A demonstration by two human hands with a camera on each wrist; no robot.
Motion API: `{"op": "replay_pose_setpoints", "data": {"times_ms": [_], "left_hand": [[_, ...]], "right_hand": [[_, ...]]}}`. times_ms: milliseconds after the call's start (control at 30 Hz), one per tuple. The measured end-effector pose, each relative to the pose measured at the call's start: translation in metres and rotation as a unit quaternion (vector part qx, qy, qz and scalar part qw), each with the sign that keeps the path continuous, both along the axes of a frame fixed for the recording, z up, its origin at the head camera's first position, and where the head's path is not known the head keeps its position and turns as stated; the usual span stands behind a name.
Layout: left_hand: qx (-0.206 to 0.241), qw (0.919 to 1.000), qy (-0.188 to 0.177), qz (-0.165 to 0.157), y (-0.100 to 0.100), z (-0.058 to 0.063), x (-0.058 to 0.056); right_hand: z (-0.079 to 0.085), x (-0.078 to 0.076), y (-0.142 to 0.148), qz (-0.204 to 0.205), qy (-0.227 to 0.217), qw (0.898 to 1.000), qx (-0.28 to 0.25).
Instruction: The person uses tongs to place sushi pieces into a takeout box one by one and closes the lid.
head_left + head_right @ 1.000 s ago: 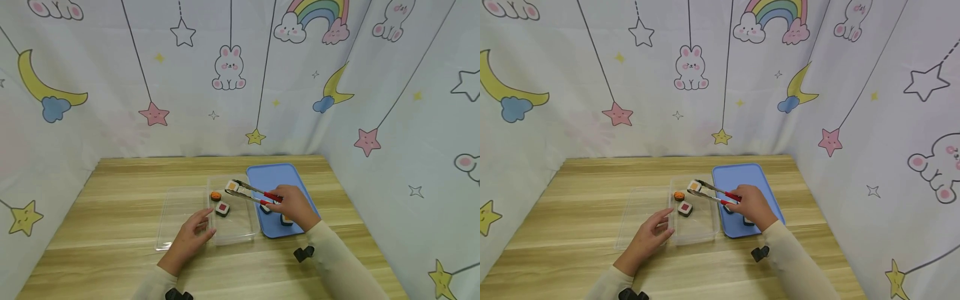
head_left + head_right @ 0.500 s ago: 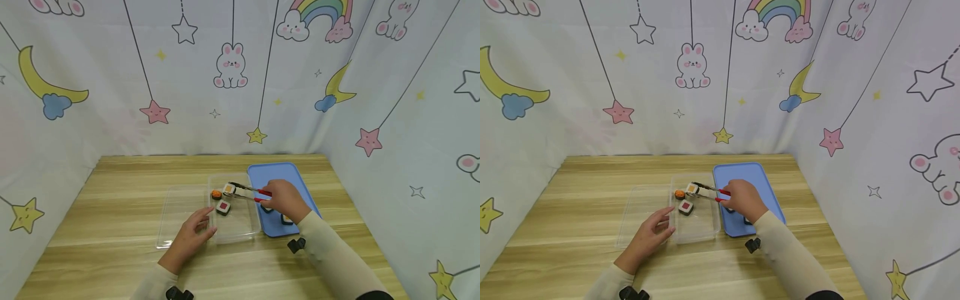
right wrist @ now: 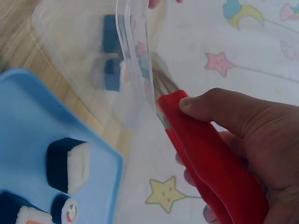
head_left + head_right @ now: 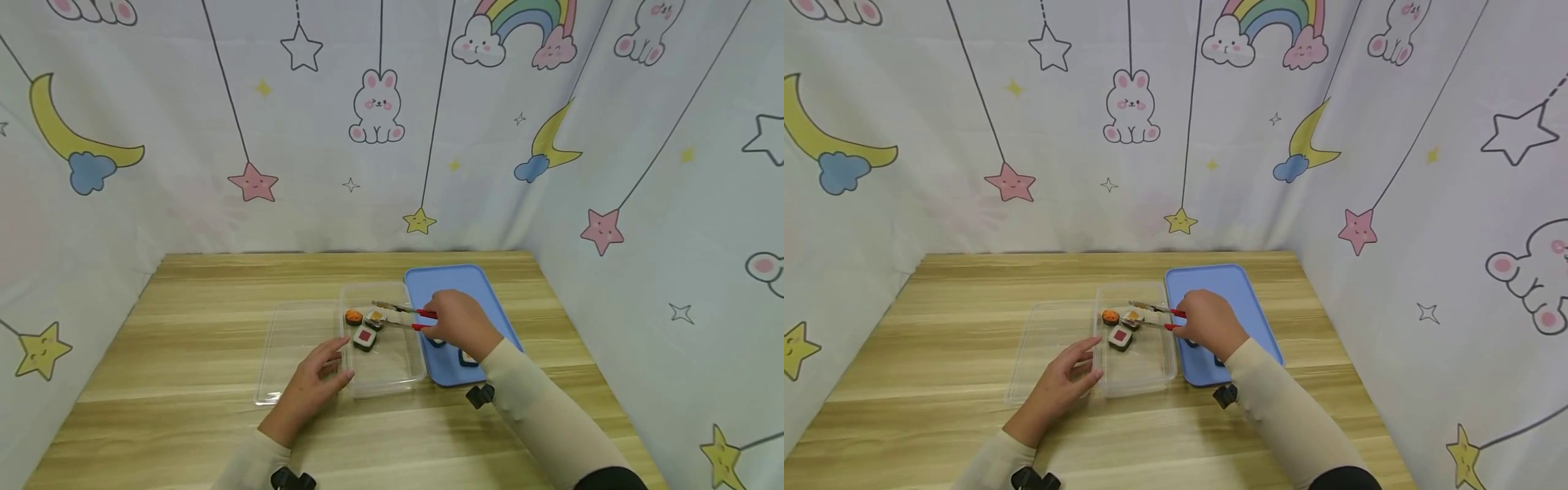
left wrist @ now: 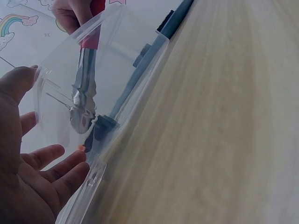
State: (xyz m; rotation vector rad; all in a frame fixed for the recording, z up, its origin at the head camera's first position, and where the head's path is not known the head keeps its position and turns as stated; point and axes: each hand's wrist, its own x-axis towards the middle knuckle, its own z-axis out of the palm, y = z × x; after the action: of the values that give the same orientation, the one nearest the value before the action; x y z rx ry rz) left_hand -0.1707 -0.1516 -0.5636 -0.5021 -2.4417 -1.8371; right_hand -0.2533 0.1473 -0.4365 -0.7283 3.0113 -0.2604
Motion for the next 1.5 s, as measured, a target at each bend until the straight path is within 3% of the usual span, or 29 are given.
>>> {"op": "replay_pose_setpoints", "data": {"times_ms": [233,500,733,1000,1267,1500], "left_hand": [[0.002,1.0,0.001,0.005,0.002,-0.001,0.0],[-0.008,1.0,0.002,0.004,0.0,0.0,0.0],[-0.014,0.9997,0.016,0.008,-0.001,-0.004,-0.001],[-0.011,0.9998,0.019,0.005,0.0,-0.004,-0.002],[-0.006,0.9998,0.02,0.003,0.001,-0.003,-0.001],[-0.007,0.9998,0.018,0.002,0.001,-0.003,-0.001]], "right_hand": [[-0.004,0.004,0.02,-0.019,0.013,0.997,-0.07],[-0.02,0.013,0.068,-0.056,0.078,0.982,-0.163],[-0.033,0.022,0.112,-0.098,0.072,0.981,-0.153],[-0.052,0.039,0.15,-0.14,0.025,0.978,-0.151],[-0.065,0.052,0.167,-0.144,0.029,0.979,-0.141],[-0.061,0.052,0.166,-0.143,0.02,0.98,-0.135]]}}
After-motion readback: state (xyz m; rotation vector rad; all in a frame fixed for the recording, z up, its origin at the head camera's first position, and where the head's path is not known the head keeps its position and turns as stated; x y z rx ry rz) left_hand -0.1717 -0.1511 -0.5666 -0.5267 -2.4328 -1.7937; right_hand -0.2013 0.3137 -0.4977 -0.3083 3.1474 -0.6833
